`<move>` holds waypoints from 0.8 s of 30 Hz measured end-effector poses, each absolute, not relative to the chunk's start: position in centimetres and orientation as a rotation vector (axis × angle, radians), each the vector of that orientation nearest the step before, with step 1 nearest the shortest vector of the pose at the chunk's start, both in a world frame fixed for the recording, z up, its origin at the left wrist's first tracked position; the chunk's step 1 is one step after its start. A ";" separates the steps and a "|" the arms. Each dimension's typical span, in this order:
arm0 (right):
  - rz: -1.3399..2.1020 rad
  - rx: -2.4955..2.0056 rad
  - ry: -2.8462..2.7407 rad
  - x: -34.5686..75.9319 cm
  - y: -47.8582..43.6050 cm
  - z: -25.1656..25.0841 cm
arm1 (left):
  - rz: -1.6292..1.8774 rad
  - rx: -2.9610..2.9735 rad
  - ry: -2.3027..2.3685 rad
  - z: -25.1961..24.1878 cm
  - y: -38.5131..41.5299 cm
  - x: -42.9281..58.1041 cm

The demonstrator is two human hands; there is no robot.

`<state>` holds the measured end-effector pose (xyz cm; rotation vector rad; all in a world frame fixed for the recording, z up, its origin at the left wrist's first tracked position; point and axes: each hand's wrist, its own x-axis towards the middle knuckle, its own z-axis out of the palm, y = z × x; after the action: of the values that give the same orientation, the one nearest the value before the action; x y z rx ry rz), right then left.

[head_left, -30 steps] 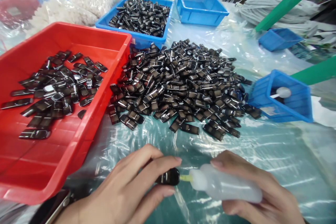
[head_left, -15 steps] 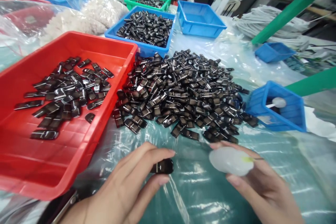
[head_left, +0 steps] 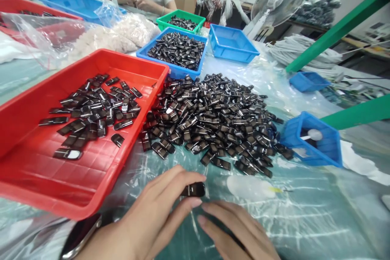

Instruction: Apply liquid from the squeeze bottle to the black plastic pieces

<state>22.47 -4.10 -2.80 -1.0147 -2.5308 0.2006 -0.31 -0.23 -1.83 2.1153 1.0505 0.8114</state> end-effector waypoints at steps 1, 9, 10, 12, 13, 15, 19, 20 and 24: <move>0.213 -0.970 -2.578 21.5 -3.6 -2.9 | 0.811 2.124 1.058 -1.8 -0.3 -0.3; -0.007 -0.817 -2.590 18.4 -1.9 -4.7 | 0.805 2.141 1.072 -2.2 -0.2 -0.5; -0.027 -0.788 -2.615 18.4 -2.0 -4.7 | 0.808 2.144 1.069 -2.3 -0.1 -0.4; 0.000 -0.745 -2.616 18.4 -2.1 -4.4 | 0.829 2.152 1.064 -2.3 -0.1 -0.4; 0.047 -0.744 -2.578 18.4 -2.0 -4.2 | 0.839 2.155 1.065 -2.2 -0.1 -0.4; 0.158 -0.796 -2.465 18.5 -1.8 -3.6 | 0.858 2.156 1.073 -2.1 -0.1 -0.4; 0.666 -1.047 -1.980 19.2 -1.5 -2.2 | 0.856 2.123 1.059 -1.8 -0.2 -0.4; 0.901 -1.083 -1.796 19.4 -1.5 -1.9 | 0.844 2.102 1.033 -1.8 -0.2 -0.4; 1.716 -1.086 -1.176 19.5 -1.6 -1.4 | 0.763 2.007 0.904 -1.7 -0.1 -0.5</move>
<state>19.50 -1.62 -1.38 -1.0855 -1.1760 1.7155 -0.46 -0.12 -1.74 2.0072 0.9045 0.7626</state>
